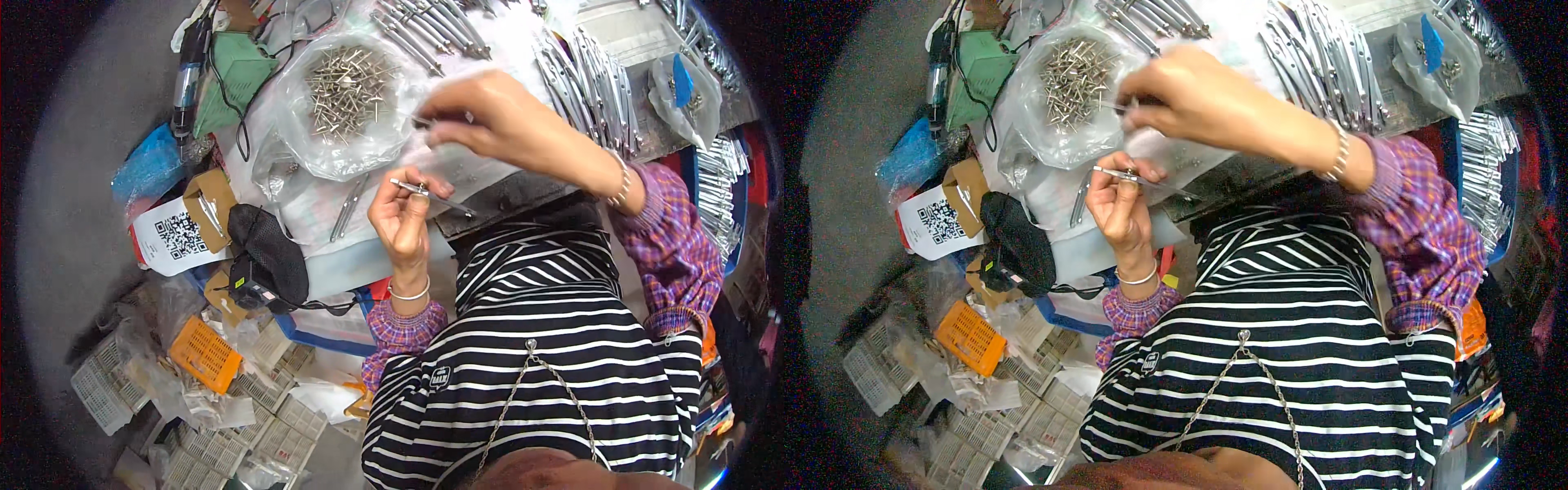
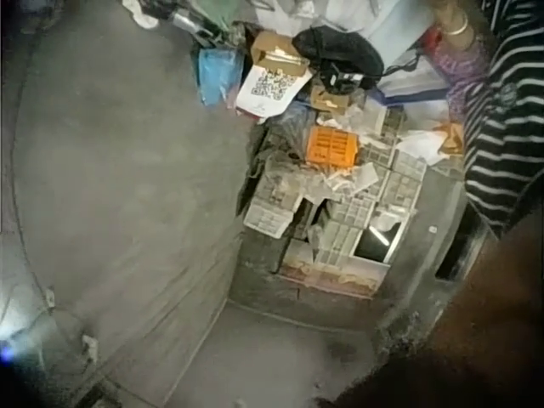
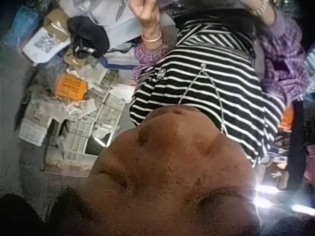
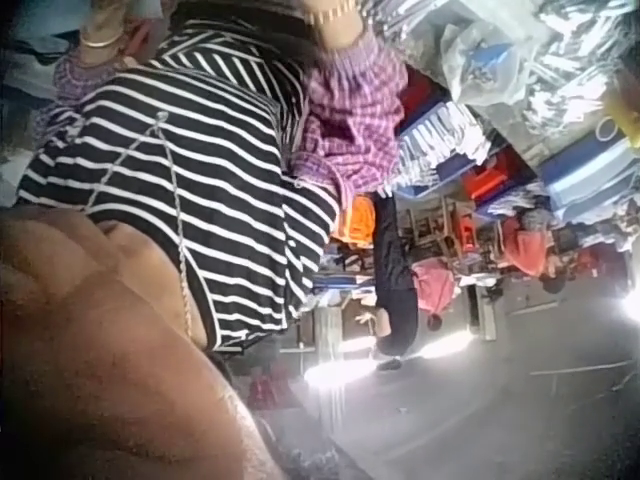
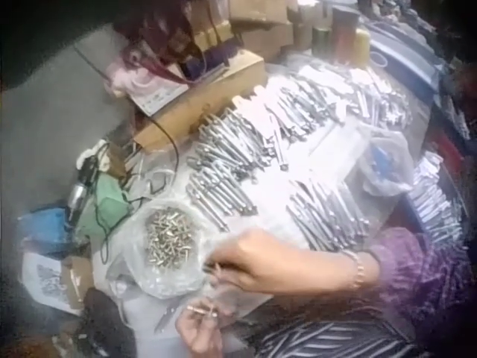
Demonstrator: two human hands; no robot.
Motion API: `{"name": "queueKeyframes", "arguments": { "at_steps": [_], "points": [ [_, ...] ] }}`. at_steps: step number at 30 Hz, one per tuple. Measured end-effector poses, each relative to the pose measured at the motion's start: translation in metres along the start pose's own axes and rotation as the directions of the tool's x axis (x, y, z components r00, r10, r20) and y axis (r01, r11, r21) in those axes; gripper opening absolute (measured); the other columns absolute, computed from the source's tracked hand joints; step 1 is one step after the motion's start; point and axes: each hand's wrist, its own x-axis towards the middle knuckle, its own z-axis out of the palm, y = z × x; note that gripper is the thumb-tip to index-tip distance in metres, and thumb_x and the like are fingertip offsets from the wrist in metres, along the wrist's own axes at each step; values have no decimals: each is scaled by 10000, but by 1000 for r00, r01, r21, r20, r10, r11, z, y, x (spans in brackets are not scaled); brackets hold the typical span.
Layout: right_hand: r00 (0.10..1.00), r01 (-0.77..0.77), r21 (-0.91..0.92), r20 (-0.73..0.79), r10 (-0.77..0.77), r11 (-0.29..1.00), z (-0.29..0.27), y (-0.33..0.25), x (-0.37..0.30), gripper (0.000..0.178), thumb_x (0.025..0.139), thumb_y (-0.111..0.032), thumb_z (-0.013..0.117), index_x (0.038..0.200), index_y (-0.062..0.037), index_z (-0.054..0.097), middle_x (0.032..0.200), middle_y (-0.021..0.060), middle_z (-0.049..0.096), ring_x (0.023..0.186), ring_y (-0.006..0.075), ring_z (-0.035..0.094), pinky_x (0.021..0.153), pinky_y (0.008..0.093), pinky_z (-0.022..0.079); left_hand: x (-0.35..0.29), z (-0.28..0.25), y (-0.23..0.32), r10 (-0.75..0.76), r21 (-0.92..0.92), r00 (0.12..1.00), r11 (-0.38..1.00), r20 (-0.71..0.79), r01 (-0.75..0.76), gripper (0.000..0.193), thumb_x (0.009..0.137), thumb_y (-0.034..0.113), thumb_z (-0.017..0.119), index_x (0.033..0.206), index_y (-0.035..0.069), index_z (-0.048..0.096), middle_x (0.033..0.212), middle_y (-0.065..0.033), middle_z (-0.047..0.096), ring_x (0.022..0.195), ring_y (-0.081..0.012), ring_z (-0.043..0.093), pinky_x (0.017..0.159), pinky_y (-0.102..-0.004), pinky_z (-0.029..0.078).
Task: Manual assembly of small metal components, likely hinge or fastener parts, by inserting pins into brackets.
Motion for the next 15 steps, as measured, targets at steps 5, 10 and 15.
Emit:
{"name": "queueKeyframes", "arguments": {
  "at_steps": [5,10,15],
  "points": [
    [986,-159,230,87,142,960,-13,-28,-59,193,729,-103,649,886,6,625,643,111,552,577,258,549,532,332,418,6,15,5,77,126,994,988,74,-86,175,810,81,568,915,-35,490,768,-140,572,736,-183,553,738,-315,450],
    [979,-178,318,-35,199,931,2,-31,-84,217,694,-14,652,911,-1,641,651,114,591,551,219,577,497,294,431,3,27,5,95,208,986,970,134,-122,135,796,7,573,894,-50,499,775,-136,565,753,-199,559,738,-323,463],
    [968,-187,378,-86,236,907,0,-31,-92,226,676,-10,670,901,1,653,666,124,613,563,205,597,512,284,449,1,33,7,120,273,982,949,146,-157,118,789,-9,582,866,-60,508,764,-128,558,740,-215,561,724,-328,476]
  ]
}}
